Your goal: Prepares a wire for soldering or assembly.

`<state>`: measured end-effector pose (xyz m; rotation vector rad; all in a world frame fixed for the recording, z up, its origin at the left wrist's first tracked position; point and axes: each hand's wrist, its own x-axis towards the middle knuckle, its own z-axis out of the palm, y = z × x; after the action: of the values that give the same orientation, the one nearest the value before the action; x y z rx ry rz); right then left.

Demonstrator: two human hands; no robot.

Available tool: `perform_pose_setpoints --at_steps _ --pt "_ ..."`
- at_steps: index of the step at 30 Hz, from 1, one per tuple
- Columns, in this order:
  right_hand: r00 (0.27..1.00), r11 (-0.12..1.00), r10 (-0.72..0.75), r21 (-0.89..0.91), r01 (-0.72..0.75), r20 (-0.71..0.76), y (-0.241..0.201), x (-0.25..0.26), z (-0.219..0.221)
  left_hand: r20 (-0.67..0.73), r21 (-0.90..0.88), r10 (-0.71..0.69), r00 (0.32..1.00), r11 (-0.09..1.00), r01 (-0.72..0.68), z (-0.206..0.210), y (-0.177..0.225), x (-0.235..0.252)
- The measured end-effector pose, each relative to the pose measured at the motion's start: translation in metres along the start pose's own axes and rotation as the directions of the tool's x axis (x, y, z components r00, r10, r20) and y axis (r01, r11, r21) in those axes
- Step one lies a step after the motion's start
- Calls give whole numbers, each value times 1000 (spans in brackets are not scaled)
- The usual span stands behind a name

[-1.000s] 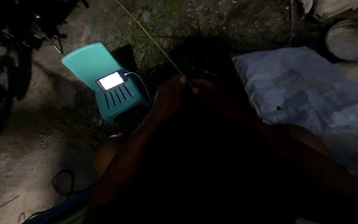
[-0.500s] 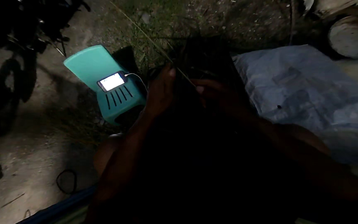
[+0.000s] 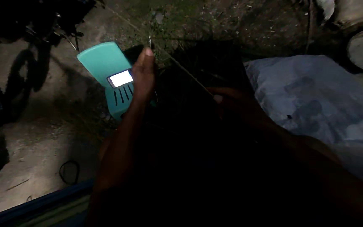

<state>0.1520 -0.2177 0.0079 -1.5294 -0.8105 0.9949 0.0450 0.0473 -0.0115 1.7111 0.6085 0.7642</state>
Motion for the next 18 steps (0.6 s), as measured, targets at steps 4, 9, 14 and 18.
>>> perform_pose_setpoints --at_steps 4,9,14,18 --pt "987 998 66 18 -64 -149 -3 0 8 351 333 171 921 896 -294 33 19 -58" --pt "988 977 13 213 21 -154 9 0 7 581 303 140 802 877 -373 65 27 -98" --pt "981 982 39 188 -2 -190 6 -12 16 593 309 116 797 881 -358 61 40 -106" --pt "986 990 31 142 -7 -166 5 -21 14 523 299 228 821 853 -427 61 31 -106"
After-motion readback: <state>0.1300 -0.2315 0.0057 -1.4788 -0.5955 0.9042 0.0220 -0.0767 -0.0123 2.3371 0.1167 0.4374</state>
